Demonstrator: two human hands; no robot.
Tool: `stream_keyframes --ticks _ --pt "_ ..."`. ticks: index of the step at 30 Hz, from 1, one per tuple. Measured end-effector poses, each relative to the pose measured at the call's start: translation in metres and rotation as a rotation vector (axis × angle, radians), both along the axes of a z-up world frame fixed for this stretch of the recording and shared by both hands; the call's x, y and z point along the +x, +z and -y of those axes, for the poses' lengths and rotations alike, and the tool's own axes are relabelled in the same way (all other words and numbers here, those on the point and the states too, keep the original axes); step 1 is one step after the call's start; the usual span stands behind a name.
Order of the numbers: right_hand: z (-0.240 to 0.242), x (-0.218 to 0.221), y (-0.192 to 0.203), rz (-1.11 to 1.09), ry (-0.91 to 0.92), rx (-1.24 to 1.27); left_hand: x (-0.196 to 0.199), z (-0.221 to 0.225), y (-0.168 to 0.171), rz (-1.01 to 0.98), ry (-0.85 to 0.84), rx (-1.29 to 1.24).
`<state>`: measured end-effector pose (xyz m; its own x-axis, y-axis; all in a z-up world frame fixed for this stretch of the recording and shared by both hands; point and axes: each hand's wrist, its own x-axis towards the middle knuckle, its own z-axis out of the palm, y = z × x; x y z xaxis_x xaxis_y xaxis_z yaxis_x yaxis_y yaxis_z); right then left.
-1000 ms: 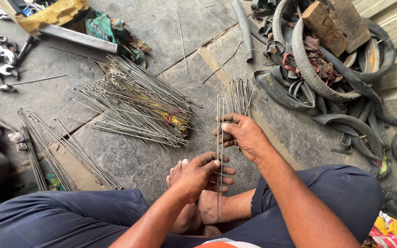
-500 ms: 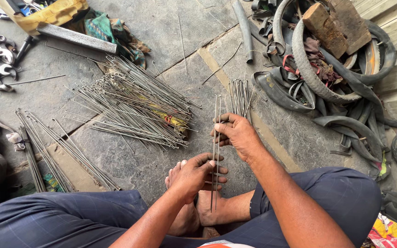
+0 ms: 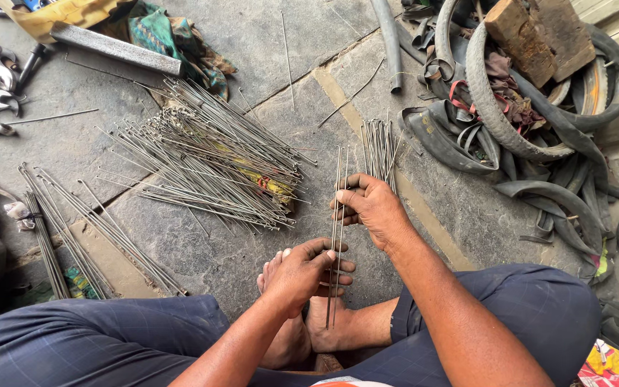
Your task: The person sorts bicycle spokes by hand, picking them up from a pile and arranging them into smaller bundles.
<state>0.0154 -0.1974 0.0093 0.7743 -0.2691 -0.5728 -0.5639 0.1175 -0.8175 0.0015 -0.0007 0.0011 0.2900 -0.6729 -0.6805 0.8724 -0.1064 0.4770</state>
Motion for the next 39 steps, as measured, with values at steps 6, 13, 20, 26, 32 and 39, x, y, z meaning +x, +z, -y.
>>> stream_keyframes --ticks 6,13,20,26,32,39 --pt "-0.001 0.002 0.000 -0.004 -0.028 -0.015 0.002 -0.001 0.003 0.022 -0.014 0.035" --pt "-0.001 0.003 0.003 0.004 -0.033 0.004 0.001 0.000 0.001 0.079 -0.013 0.067" --pt "0.003 0.002 0.000 -0.018 -0.053 0.111 0.002 0.001 0.002 0.097 0.011 0.089" --pt "0.005 0.003 -0.008 -0.004 -0.023 0.004 0.003 0.002 0.004 0.128 0.065 0.053" --pt "0.006 0.003 -0.007 -0.062 0.001 -0.078 0.002 0.002 0.001 0.228 0.120 0.136" --pt "-0.004 0.004 -0.002 -0.082 -0.001 -0.071 0.005 -0.001 0.005 0.114 0.120 0.054"
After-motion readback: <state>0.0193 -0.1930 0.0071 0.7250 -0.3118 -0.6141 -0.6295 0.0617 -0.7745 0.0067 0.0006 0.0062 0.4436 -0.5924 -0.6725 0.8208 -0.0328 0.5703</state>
